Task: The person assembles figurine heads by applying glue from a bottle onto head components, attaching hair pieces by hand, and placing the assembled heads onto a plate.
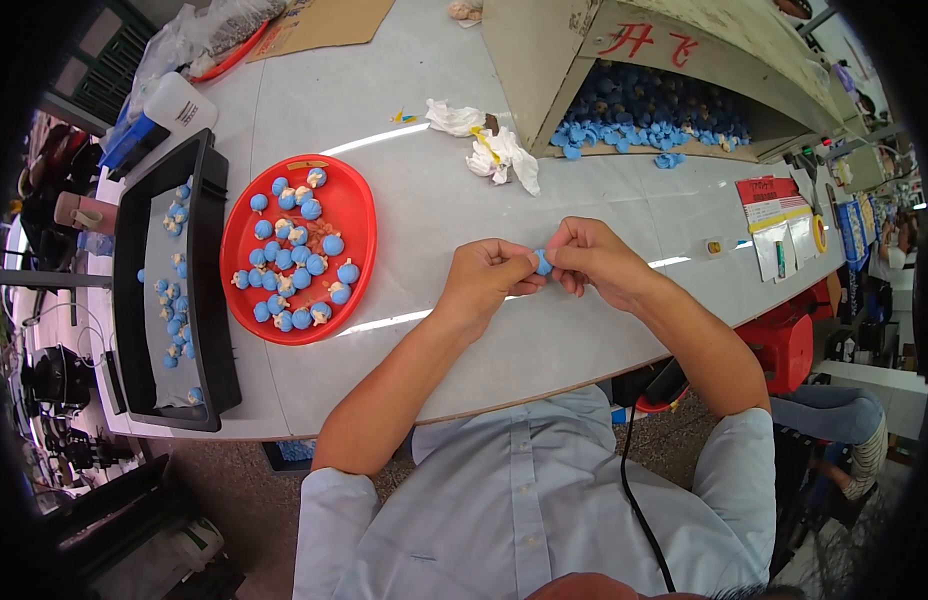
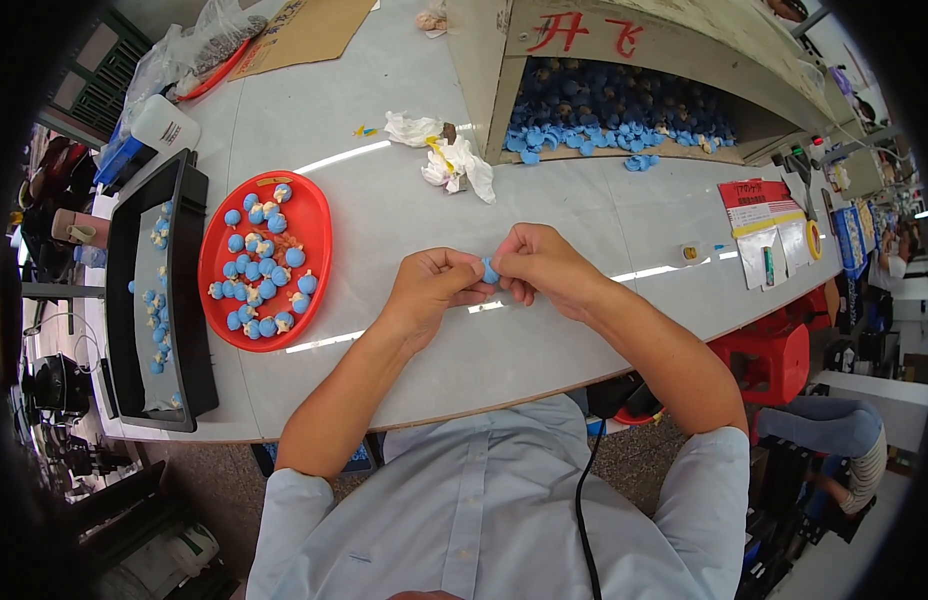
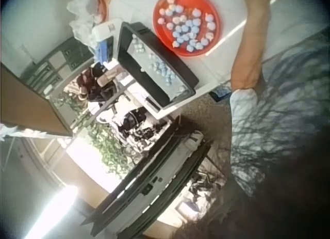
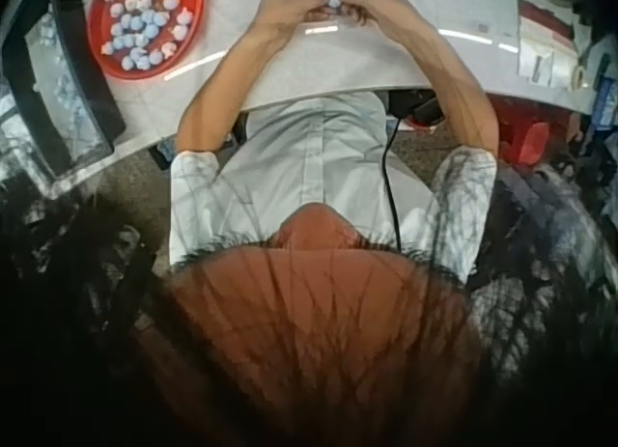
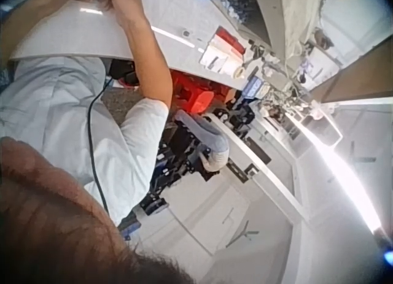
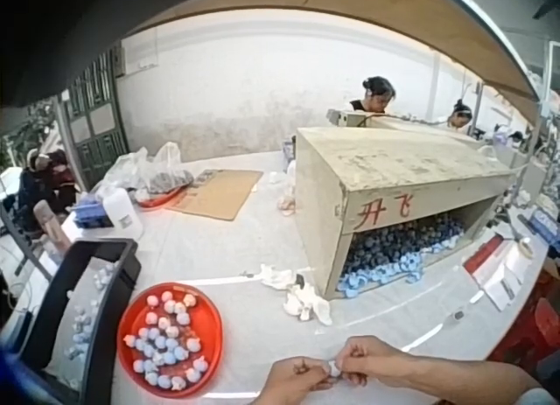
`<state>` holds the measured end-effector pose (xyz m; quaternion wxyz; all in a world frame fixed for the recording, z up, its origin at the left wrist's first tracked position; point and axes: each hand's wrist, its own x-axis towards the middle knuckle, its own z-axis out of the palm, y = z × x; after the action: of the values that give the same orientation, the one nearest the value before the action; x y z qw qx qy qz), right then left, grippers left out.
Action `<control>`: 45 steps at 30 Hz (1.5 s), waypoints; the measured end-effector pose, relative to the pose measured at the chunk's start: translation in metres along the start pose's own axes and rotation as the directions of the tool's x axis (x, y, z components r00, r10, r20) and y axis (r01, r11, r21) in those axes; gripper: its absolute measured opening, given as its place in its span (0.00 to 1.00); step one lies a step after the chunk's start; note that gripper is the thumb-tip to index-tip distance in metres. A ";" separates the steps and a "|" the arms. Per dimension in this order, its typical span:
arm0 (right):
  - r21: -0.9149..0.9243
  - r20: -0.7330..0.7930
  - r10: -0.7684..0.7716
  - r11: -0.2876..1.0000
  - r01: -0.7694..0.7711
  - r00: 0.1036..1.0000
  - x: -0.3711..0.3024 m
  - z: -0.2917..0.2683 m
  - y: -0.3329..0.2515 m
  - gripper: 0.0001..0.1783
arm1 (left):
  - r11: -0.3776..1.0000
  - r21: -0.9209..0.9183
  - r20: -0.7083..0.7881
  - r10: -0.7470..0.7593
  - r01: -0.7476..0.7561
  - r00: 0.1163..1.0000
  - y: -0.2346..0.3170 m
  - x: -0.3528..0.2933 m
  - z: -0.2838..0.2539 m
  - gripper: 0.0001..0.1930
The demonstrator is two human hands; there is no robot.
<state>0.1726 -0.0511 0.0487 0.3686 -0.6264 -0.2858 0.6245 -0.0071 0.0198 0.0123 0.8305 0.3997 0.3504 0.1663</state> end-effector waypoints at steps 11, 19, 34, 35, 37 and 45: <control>0.037 -0.027 -0.064 0.997 0.065 0.998 0.000 0.002 0.004 0.11 | 0.999 -0.027 0.000 -0.027 0.027 1.000 0.002 0.002 -0.003 0.09; 0.022 0.004 -0.054 0.998 0.054 0.999 0.000 -0.001 0.005 0.11 | 0.999 -0.018 0.024 -0.048 0.049 0.999 0.001 0.004 -0.005 0.09; 0.015 0.037 0.002 1.000 -0.003 0.999 0.003 -0.005 0.007 0.10 | 0.999 0.036 0.027 0.004 -0.004 1.000 0.002 0.002 -0.001 0.07; 0.013 0.037 -0.003 1.000 0.003 0.999 0.002 -0.004 0.006 0.10 | 0.999 0.036 0.022 -0.014 0.013 1.000 0.002 0.003 -0.002 0.07; 0.026 0.012 -0.012 1.000 0.012 1.000 0.000 0.000 0.003 0.10 | 0.999 0.039 0.019 -0.020 0.019 1.000 0.004 0.003 -0.003 0.08; 0.172 -0.050 -0.102 0.979 0.109 0.994 0.003 0.005 0.023 0.16 | 0.984 -0.012 0.075 -0.176 0.178 0.982 0.008 0.003 -0.009 0.15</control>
<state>0.1652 -0.0607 0.0288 0.4604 -0.5886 -0.2551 0.6136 -0.0116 0.0311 0.0133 0.8581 0.3650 0.3521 0.0804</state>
